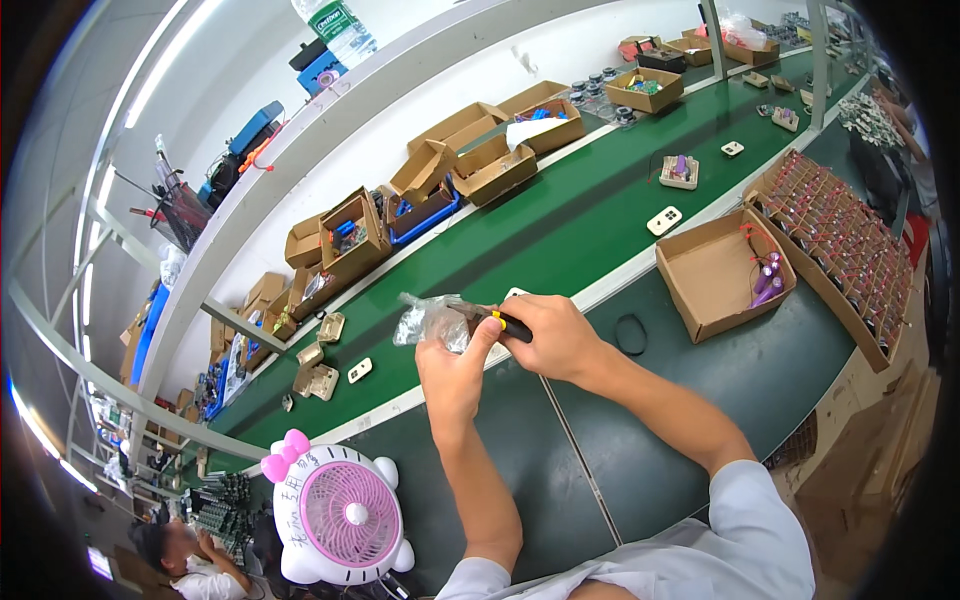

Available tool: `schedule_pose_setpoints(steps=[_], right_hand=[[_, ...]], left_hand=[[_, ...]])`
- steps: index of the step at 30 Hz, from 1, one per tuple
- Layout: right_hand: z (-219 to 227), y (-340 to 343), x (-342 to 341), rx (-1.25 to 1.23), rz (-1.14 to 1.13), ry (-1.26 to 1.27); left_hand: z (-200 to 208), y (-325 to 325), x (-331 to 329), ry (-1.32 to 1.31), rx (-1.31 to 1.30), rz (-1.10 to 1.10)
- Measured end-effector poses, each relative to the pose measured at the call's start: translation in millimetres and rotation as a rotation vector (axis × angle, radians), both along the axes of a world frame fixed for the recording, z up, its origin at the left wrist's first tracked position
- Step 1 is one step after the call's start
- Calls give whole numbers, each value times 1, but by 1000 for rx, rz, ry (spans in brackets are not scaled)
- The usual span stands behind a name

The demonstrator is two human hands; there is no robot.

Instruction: Assembling electronic components, including a speaker and battery, into a plastic housing on a factory production line.

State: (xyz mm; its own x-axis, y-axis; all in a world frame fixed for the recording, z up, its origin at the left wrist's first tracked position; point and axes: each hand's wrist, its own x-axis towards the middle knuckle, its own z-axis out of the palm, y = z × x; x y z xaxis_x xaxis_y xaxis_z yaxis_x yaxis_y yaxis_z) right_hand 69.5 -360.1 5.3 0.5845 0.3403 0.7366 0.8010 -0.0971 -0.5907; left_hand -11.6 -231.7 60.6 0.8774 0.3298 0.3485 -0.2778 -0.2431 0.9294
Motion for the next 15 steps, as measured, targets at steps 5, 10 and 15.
schedule_pose_setpoints(steps=[5, 10, 15], right_hand=[[11, -8, -3, -19, -7, 132], [5, 2, -8, 150, 38, 331], [4, -2, 1, 58, 13, 128]], left_hand=[[-3, -11, 6, -66, 180, 199], [5, -20, 4, -42, 217, 240], [11, -29, -7, -137, 196, 243]])
